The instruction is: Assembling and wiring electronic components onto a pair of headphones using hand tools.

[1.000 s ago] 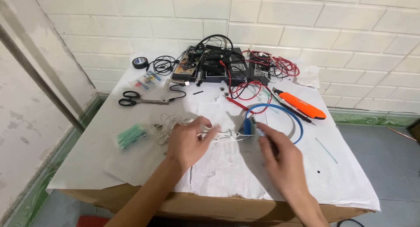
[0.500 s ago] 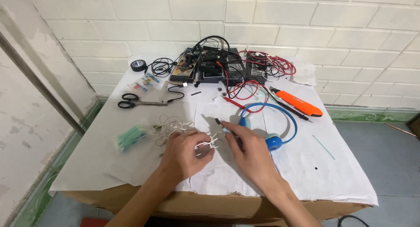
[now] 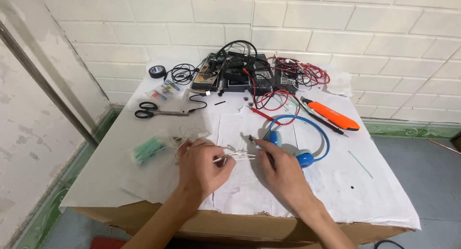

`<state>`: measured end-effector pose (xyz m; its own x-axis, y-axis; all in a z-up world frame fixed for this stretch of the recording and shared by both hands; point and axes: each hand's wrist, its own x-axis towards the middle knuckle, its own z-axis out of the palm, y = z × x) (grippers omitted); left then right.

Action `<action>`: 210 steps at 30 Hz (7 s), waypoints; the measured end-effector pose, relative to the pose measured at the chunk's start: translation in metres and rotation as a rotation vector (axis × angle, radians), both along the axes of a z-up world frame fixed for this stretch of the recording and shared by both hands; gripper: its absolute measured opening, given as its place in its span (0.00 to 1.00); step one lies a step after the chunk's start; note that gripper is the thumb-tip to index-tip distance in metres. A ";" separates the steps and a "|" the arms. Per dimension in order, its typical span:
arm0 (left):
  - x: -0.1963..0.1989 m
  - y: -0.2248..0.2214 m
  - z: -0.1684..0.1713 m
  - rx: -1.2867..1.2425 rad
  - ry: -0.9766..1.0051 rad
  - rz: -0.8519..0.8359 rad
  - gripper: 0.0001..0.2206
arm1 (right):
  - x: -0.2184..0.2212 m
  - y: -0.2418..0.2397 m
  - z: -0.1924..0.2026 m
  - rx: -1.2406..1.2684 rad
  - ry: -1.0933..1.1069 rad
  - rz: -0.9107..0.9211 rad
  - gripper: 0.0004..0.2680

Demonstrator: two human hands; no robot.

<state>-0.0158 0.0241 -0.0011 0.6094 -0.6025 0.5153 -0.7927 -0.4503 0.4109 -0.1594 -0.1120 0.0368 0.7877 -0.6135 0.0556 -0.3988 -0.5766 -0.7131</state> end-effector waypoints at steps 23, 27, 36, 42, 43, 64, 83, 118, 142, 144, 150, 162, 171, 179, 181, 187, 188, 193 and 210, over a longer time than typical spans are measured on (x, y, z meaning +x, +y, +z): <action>0.001 0.003 0.002 0.137 -0.377 -0.309 0.16 | -0.037 -0.016 -0.020 -0.400 -0.180 0.028 0.15; 0.010 -0.004 -0.007 0.256 -0.237 -0.635 0.15 | -0.048 0.000 -0.016 -0.357 -0.167 0.080 0.18; -0.002 0.006 -0.003 0.004 -0.342 -0.677 0.17 | -0.058 0.010 -0.048 -0.443 0.009 0.066 0.14; -0.020 -0.014 -0.014 0.097 -0.255 -0.468 0.16 | -0.057 0.006 -0.052 -0.507 0.118 0.018 0.14; -0.020 -0.015 -0.013 0.094 -0.254 -0.468 0.16 | -0.060 0.001 -0.053 -0.509 0.120 0.018 0.14; -0.014 -0.019 -0.019 0.156 0.156 -0.419 0.09 | -0.048 0.039 -0.062 -0.699 -0.053 -0.112 0.15; -0.010 0.030 -0.008 0.217 -0.082 -0.678 0.23 | -0.035 0.047 -0.058 -0.710 0.095 -0.092 0.13; 0.123 -0.017 0.062 -0.009 0.197 -0.342 0.44 | -0.043 0.014 -0.068 -0.597 0.395 -0.334 0.14; 0.172 0.163 0.010 0.306 -0.187 -0.085 0.06 | -0.044 0.022 -0.060 -0.636 0.418 -0.330 0.16; 0.148 0.167 0.039 0.322 -0.050 -0.019 0.23 | -0.045 0.023 -0.055 -0.610 0.391 -0.285 0.15; 0.012 0.053 0.022 -0.248 -0.244 -0.641 0.18 | -0.049 0.036 -0.029 -0.553 -0.004 -0.400 0.14; -0.006 0.048 -0.012 0.448 -0.035 -0.544 0.31 | -0.027 0.052 -0.049 -0.719 0.094 -0.188 0.11; -0.006 0.051 -0.013 0.429 0.020 -0.551 0.30 | -0.021 0.044 -0.057 -0.677 0.193 -0.220 0.10; -0.004 0.048 -0.026 0.406 -0.099 -0.532 0.29 | -0.012 0.057 -0.044 -0.565 0.169 -0.122 0.12; -0.004 0.049 -0.028 0.374 -0.153 -0.512 0.29 | -0.010 0.059 -0.044 -0.574 0.124 -0.146 0.12; -0.008 0.050 -0.015 0.444 0.001 -0.525 0.30 | -0.007 0.055 -0.053 -0.479 0.291 -0.188 0.13; -0.008 0.049 -0.015 0.433 -0.014 -0.531 0.30 | -0.007 0.058 -0.055 -0.555 0.158 -0.170 0.13; -0.009 0.050 -0.013 0.412 0.002 -0.531 0.29 | -0.004 0.057 -0.066 -0.444 0.345 -0.171 0.15; -0.010 0.049 -0.023 0.347 -0.045 -0.495 0.27 | -0.007 0.048 -0.103 -0.791 0.064 -0.222 0.12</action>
